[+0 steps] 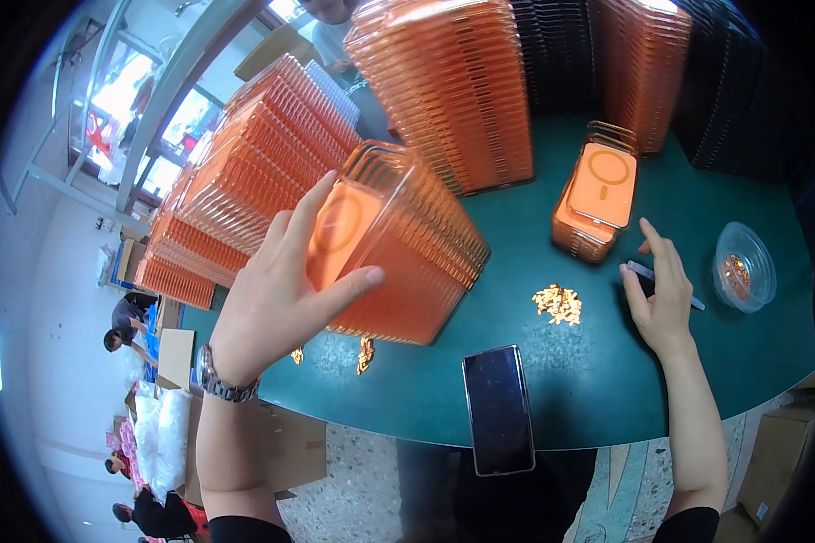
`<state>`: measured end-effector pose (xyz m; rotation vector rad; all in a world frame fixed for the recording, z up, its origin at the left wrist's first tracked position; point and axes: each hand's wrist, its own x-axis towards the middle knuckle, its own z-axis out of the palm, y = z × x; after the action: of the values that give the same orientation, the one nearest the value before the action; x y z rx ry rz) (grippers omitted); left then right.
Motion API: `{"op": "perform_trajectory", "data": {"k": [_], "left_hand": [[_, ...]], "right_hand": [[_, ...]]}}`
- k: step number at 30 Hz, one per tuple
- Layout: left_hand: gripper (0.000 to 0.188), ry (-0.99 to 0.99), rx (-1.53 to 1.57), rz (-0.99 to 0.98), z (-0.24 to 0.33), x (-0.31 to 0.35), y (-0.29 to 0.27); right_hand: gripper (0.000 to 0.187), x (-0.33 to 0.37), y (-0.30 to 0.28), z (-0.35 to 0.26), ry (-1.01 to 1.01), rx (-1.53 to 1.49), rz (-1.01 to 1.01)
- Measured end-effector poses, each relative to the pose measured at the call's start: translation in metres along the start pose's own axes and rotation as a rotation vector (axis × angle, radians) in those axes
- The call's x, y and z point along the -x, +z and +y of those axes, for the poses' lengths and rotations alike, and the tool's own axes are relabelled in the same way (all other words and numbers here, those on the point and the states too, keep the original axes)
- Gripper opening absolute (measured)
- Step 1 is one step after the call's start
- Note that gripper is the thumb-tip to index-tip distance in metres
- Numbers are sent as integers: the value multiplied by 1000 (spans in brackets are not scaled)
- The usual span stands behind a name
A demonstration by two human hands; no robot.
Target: Assembling plastic phone cases by fitting components together at a production workstation.
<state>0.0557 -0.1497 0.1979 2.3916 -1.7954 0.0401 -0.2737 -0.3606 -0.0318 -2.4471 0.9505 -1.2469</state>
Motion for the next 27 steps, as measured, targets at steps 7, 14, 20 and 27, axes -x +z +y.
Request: {"op": "perform_trajectory", "data": {"k": [7,14,20,27], "left_hand": [[105,-15,-27,1,1,14,1],[104,-42,-58,19,15,-10,-10],[102,-69,8,-41,15,1,-3],[92,179,44,319,64,25,-15]], "right_hand": [[57,0,-2,1,25,1,-5],[50,0,-1,1,53,-13,-8],[43,4,-2,3,75,10,-7],[25,-5,-4,-9,22,-26,57]]}}
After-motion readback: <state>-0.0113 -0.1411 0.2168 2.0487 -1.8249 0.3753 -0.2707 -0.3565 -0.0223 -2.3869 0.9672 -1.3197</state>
